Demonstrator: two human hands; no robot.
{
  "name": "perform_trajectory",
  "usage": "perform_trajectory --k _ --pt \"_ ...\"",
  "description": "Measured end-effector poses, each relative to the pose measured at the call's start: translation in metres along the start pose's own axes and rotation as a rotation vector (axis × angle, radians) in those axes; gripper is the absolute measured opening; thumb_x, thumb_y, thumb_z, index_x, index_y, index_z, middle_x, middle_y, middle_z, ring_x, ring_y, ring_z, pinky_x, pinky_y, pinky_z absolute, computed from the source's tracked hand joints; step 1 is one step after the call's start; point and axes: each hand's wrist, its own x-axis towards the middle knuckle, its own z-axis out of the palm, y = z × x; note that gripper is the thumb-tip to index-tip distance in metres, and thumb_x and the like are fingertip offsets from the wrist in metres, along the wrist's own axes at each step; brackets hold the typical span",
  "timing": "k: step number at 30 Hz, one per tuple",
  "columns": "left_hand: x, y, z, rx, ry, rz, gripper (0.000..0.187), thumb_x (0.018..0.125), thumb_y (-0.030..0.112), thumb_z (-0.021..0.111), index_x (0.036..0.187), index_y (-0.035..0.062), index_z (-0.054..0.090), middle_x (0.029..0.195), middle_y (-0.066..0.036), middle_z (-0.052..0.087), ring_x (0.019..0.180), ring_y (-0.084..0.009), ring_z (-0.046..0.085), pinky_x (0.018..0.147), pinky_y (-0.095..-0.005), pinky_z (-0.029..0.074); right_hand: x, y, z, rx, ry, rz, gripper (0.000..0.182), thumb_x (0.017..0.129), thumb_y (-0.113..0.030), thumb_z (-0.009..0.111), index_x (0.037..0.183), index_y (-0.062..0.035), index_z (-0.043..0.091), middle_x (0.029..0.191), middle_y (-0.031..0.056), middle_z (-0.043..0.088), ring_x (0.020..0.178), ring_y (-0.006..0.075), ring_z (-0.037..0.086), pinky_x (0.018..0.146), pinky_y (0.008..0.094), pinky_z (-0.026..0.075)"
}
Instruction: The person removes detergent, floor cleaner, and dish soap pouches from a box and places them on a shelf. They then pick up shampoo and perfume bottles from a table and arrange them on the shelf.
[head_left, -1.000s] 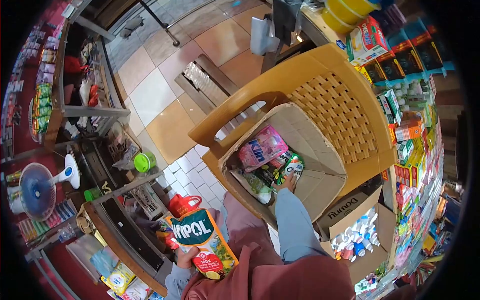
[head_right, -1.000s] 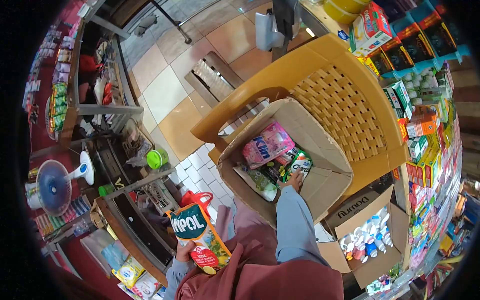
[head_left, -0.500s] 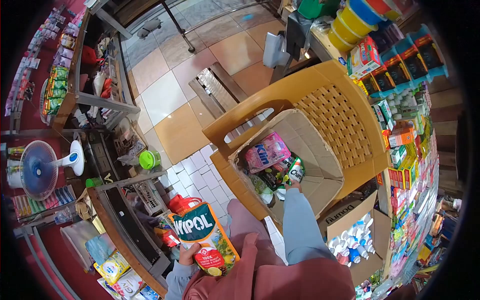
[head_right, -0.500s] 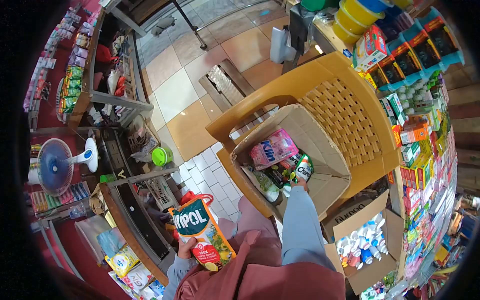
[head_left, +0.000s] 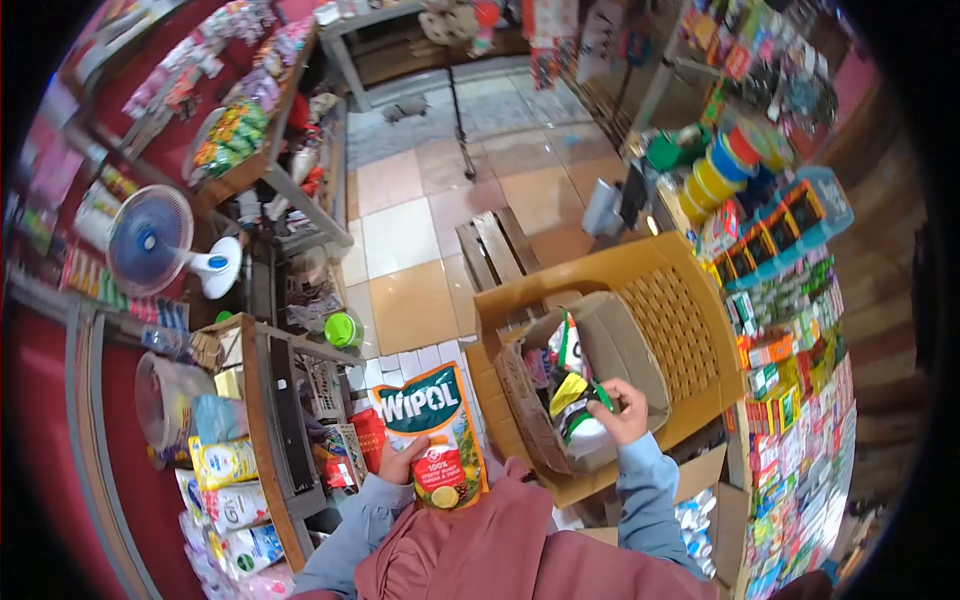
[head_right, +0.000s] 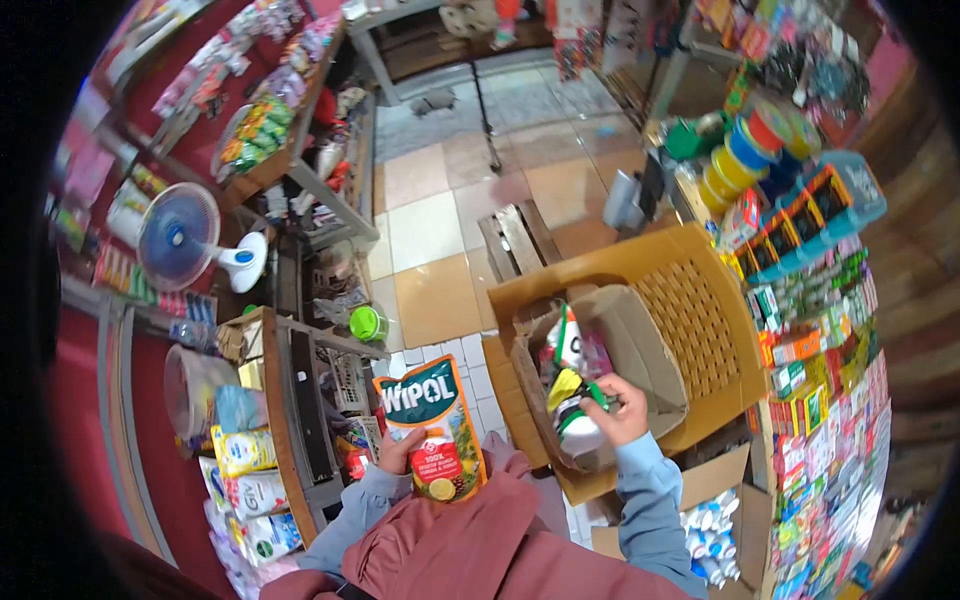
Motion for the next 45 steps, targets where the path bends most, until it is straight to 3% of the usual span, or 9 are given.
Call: perform_trajectory --k 3,12,15,18,20,23,26,34,45 --pt "-0.006 0.002 0.002 -0.061 0.004 0.079 0.037 0.081 0.0 0.063 0.116 0.0005 0.051 0.108 -0.011 0.063 0.092 -0.0209 0.064 0.079 -0.0332 0.053 0.006 -0.088 0.042 -0.157 -0.278 -0.399 0.032 0.061 -0.003 0.073 0.091 -0.0033 0.063 0.097 0.0114 0.066 0.094 0.0272 0.06 0.086 0.038 0.046" --pt "-0.088 0.047 -0.029 -0.09 -0.006 0.421 0.039 0.083 0.007 0.063 0.119 0.0034 0.05 0.115 -0.01 0.059 0.103 -0.0218 0.059 0.087 -0.0341 0.049 -0.067 -0.144 0.26 -0.287 -1.101 -1.182 0.028 0.067 -0.029 0.074 0.084 -0.0121 0.061 0.085 0.005 0.057 0.084 0.0229 0.056 0.099 0.0434 0.035" --pt "-0.124 0.049 -0.056 -0.11 0.084 0.526 0.038 0.083 0.007 0.063 0.119 0.0033 0.05 0.115 -0.009 0.059 0.103 -0.021 0.059 0.087 -0.0338 0.049 -0.076 -0.142 0.286 -0.236 -1.345 -1.14 0.033 0.067 -0.034 0.075 0.087 -0.0108 0.063 0.101 0.0049 0.06 0.097 0.0215 0.055 0.1 0.0425 0.033" --pt "-0.154 0.049 -0.081 -0.134 0.168 0.624 0.038 0.083 0.007 0.063 0.119 0.0033 0.05 0.115 -0.009 0.059 0.103 -0.0203 0.058 0.087 -0.0334 0.049 -0.061 -0.173 0.315 -0.076 -1.148 -0.99 0.042 0.067 -0.038 0.077 0.095 -0.01 0.065 0.11 0.0056 0.061 0.106 0.0228 0.054 0.1 0.0428 0.033" --pt "-0.169 0.05 -0.095 -0.137 0.21 0.691 0.038 0.083 0.008 0.063 0.118 0.0032 0.05 0.115 -0.009 0.059 0.103 -0.0198 0.058 0.087 -0.0332 0.049 -0.047 -0.213 0.349 -0.236 -0.943 -1.238 0.05 0.065 -0.038 0.079 0.104 -0.0094 0.065 0.11 0.0081 0.062 0.107 0.0258 0.056 0.095 0.0424 0.039" --pt "-0.186 0.055 -0.111 -0.131 0.267 0.776 0.037 0.084 0.008 0.063 0.118 0.0032 0.05 0.115 -0.008 0.059 0.103 -0.0191 0.058 0.087 -0.0329 0.049 -0.056 -0.251 0.404 -0.518 -1.088 -1.486 0.057 0.063 -0.024 0.082 0.112 -0.0041 0.061 0.109 0.0152 0.062 0.098 0.0248 0.061 0.085 0.0383 0.046" --pt "-0.201 0.062 -0.129 -0.119 0.298 0.86 0.036 0.084 0.008 0.063 0.118 0.0031 0.05 0.115 -0.008 0.059 0.104 -0.0183 0.057 0.087 -0.0325 0.048 -0.049 -0.262 0.455 -0.666 -1.772 -0.78 0.062 0.065 -0.038 0.08 0.114 -0.0042 0.06 0.098 0.0133 0.066 0.089 0.0298 0.064 0.074 0.0347 0.051" --pt "-0.244 0.089 -0.201 -0.039 0.469 1.044 0.035 0.084 0.008 0.064 0.116 0.003 0.051 0.115 -0.007 0.059 0.104 -0.0164 0.056 0.087 -0.0316 0.048 -0.117 -0.274 0.492 -0.311 -1.271 -1.332 0.018 0.082 -0.007 0.063 0.097 0.0016 0.065 0.082 0.0136 0.067 0.068 0.0224 0.064 0.064 0.0319 0.05" --pt "-0.35 0.066 -0.256 -0.35 1.002 1.147 0.042 0.078 -0.002 0.066 0.116 0.0001 0.05 0.107 -0.01 0.062 0.093 -0.0165 0.061 0.082 -0.0311 0.049 -0.097 -0.364 0.599 0.207 -0.734 -1.165 0.013 0.088 -0.009 0.058 0.089 0.0037 0.061 0.068 0.0015 0.053 0.063 0.0074 0.047 0.057 0.023 0.039"
